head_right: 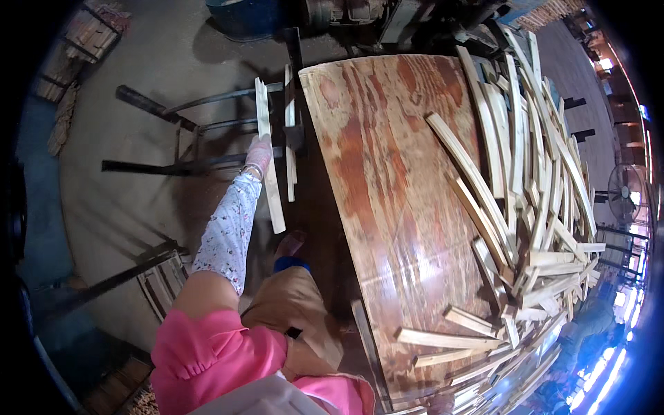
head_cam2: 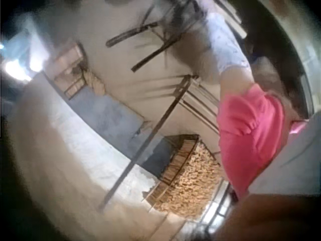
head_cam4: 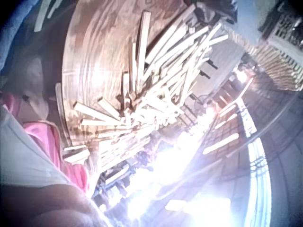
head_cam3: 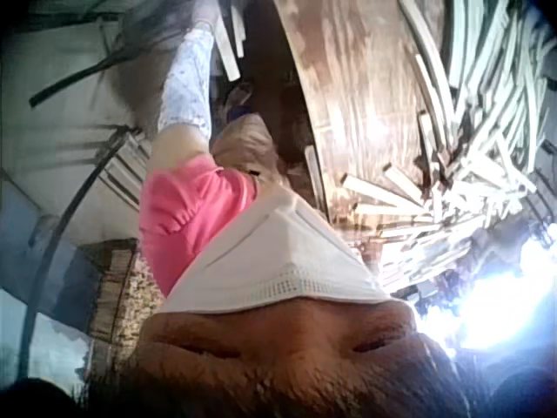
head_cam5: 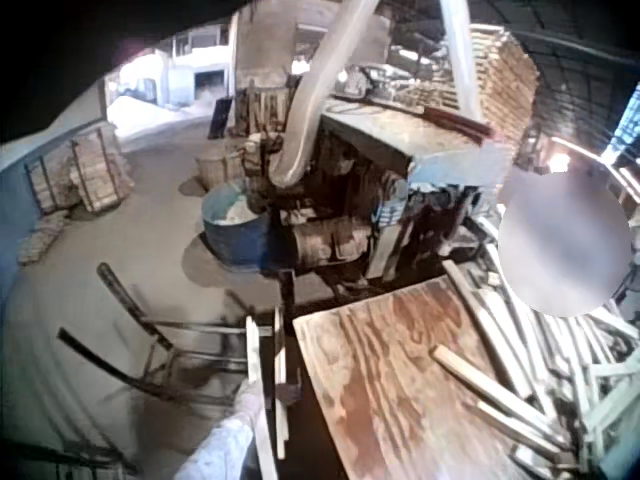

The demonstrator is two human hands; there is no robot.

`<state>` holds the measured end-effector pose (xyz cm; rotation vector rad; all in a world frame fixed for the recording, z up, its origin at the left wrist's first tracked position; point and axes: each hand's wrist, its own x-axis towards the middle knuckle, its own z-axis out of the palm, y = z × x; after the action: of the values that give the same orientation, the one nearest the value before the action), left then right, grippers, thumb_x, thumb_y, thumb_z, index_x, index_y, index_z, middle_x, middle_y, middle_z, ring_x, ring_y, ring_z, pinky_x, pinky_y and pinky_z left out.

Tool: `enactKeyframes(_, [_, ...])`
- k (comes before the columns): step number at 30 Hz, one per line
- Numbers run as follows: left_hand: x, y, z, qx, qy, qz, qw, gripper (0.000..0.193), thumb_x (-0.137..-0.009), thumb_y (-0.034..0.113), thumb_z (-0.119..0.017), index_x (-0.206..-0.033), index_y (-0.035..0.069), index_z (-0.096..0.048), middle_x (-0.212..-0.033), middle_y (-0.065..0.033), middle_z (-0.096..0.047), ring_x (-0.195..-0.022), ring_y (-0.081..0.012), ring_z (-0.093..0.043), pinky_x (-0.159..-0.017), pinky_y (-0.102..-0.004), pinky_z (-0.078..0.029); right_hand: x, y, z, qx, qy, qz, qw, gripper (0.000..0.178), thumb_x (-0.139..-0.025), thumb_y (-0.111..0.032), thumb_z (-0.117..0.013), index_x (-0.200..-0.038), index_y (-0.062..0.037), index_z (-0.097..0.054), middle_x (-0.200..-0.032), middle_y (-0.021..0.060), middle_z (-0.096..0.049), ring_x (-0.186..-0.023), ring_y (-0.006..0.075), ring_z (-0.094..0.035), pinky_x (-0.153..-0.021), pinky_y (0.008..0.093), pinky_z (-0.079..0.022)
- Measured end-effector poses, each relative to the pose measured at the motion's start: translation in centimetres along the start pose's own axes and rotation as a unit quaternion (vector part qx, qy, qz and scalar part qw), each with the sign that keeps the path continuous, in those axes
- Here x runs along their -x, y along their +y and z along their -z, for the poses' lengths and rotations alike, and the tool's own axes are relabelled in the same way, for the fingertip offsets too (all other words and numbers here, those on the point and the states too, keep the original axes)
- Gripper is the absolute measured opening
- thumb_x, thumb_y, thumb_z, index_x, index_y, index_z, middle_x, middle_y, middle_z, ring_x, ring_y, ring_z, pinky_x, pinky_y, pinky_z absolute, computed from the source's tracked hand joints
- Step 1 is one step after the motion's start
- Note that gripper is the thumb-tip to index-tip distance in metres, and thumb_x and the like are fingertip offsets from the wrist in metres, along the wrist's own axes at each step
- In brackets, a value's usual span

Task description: The person repeatedly picks up thin wooden strips from a large pile on a workbench and arranges them into a neat, aligned stack. The person handles the strips by hand, moving them from a disorganized pile to a growing organized stack on the right side of the bench.

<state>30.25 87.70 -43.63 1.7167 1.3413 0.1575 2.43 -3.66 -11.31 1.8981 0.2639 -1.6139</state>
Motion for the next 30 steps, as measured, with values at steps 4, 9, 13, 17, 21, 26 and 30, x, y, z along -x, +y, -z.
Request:
enactKeyframes(4, [-6.7, 3.3, -3.3, -0.024, -0.048, 0.02, 0.998, 0.067, -0.106, 0.05, -0.044, -0.148, -0.001, -0.055, -0.149, -0.0315, -0.06, -0.143, -0.0509, -0.052, -0.119, -0.0509, -0.043, 1.3, -0.8, 6.0, -0.006, 0.034, -0.002, 0.999, 0.04, -0.096, -0.049, -0.064, -0.129, -0.0294, -0.076, -0.14, 0.003, -0.066, -0.136, 0.0291, -0.058, -0.119, 0.0533, -0.037])
enactKeyframes(9, [-11.4, 3.9, -7.7, -0.07, -0.082, 0.068, 0.992, 0.085, -0.1, 0.072, -0.038, -0.158, 0.011, -0.05, -0.156, -0.0298, -0.054, -0.147, -0.0484, -0.05, -0.121, -0.0504, -0.041, 2.7, -2.5, 8.2, -0.005, 0.122, 0.011, 0.992, 0.044, -0.094, -0.052, -0.067, -0.123, -0.0216, -0.079, -0.12, 0.0052, -0.08, -0.121, 0.0293, -0.071, -0.113, 0.0486, -0.045])
enactKeyframes(13, [-12.8, 2.5, -8.1, -0.004, -0.097, -0.011, 0.995, 0.087, -0.1, 0.076, -0.041, -0.157, 0.012, -0.052, -0.159, -0.0286, -0.052, -0.149, -0.0453, -0.048, -0.123, -0.0469, -0.039, 1.9, -6.6, 13.5, -0.046, 0.178, 0.036, 0.982, 0.034, -0.095, -0.042, -0.072, -0.12, -0.0196, -0.076, -0.114, 0.0036, -0.08, -0.119, 0.0275, -0.071, -0.116, 0.0507, -0.042])
enactKeyframes(17, [-11.6, -2.9, -4.2, -0.337, 0.034, -0.252, 0.907, 0.029, -0.098, 0.022, -0.057, -0.111, 0.003, -0.075, -0.114, -0.0252, -0.073, -0.116, -0.0418, -0.069, -0.101, -0.0469, -0.055, 0.4, -4.8, 12.5, -0.09, 0.365, 0.031, 0.926, 0.043, -0.09, -0.041, -0.074, -0.123, -0.0143, -0.074, -0.124, 0.0198, -0.07, -0.129, 0.0526, -0.055, -0.122, 0.0657, -0.033])
enactKeyframes(21, [5.8, -1.5, 2.1, -0.15, -0.093, -0.281, 0.943, 0.054, -0.107, 0.032, -0.058, -0.147, -0.004, -0.057, -0.136, -0.0299, -0.066, -0.125, -0.0454, -0.064, -0.108, -0.05, -0.049, 1.7, -6.8, 9.9, -0.239, 0.369, 0.01, 0.898, 0.044, -0.092, -0.024, -0.076, -0.134, -0.0133, -0.069, -0.125, 0.0181, -0.069, -0.124, 0.0404, -0.064, -0.112, 0.0522, -0.048])
enactKeyframes(26, [20.9, -12.1, 7.9, -0.159, -0.235, -0.261, 0.923, 0.043, -0.111, 0.029, -0.057, -0.143, 0.001, -0.063, -0.141, -0.0244, -0.066, -0.128, -0.041, -0.064, -0.111, -0.0466, -0.049, 1.6, -7.4, 12.2, -0.449, 0.394, -0.034, 0.801, 0.031, -0.106, -0.025, -0.064, -0.132, -0.0087, -0.069, -0.126, 0.0198, -0.072, -0.122, 0.0375, -0.067, -0.106, 0.0457, -0.053])
enactKeyframes(30, [32.4, -12.2, 9.9, -0.142, -0.412, -0.311, 0.845, 0.034, -0.111, 0.021, -0.058, -0.137, 0.003, -0.068, -0.135, -0.0183, -0.072, -0.123, -0.033, -0.069, -0.109, -0.0393, -0.054, 1.2, -9.8, 12.8, -0.652, 0.354, 0.035, 0.67, 0.034, -0.109, -0.023, -0.062, -0.137, -0.0048, -0.066, -0.123, 0.0127, -0.073, -0.116, 0.0248, -0.068, -0.103, 0.0378, -0.053])
